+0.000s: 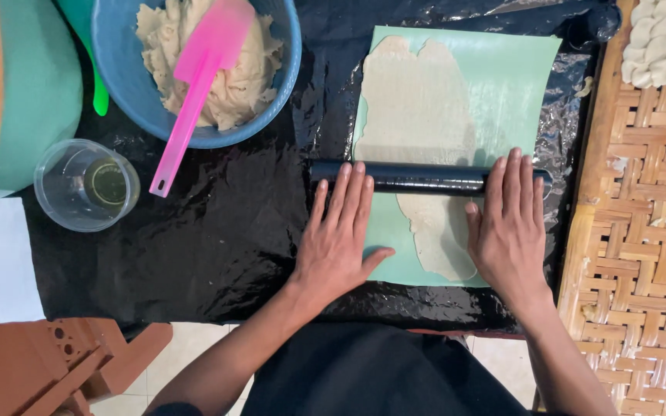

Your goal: Rolling out dough and cutting out shapes to make krupuk crackers.

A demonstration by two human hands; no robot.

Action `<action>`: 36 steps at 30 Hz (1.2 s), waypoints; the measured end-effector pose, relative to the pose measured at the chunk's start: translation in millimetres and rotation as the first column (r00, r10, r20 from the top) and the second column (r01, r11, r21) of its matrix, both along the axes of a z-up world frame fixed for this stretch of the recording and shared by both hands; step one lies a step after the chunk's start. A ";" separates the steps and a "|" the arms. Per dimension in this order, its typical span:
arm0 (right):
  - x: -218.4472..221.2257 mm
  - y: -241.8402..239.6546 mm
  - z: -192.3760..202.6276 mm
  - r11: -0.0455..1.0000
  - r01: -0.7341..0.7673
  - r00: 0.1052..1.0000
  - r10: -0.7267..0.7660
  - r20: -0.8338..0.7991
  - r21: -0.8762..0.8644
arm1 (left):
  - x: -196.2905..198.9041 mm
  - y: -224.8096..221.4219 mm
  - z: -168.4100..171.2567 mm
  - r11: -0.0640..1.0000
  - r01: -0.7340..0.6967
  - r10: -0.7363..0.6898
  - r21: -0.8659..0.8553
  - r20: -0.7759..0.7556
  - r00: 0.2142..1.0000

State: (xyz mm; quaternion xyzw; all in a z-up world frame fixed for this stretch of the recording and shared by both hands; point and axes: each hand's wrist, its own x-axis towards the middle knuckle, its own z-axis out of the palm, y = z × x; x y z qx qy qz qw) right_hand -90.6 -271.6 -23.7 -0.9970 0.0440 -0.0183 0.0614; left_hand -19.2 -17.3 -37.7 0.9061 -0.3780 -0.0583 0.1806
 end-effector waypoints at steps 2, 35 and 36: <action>-9.1 1.0 2.2 1.000 -0.001 1.000 0.001 0.002 0.009 | -10.6 2.8 -0.3 0.999 0.000 0.000 -0.039 0.000 1.000; -38.7 32.8 16.6 0.941 -0.177 0.981 0.192 -0.023 0.290 | -4.5 -1.8 4.8 0.987 0.019 -0.010 -0.162 0.056 0.998; -38.1 32.3 15.6 0.946 -0.164 0.984 0.177 -0.023 0.281 | 0.4 -3.9 7.4 0.994 0.041 -0.033 -0.098 0.079 0.996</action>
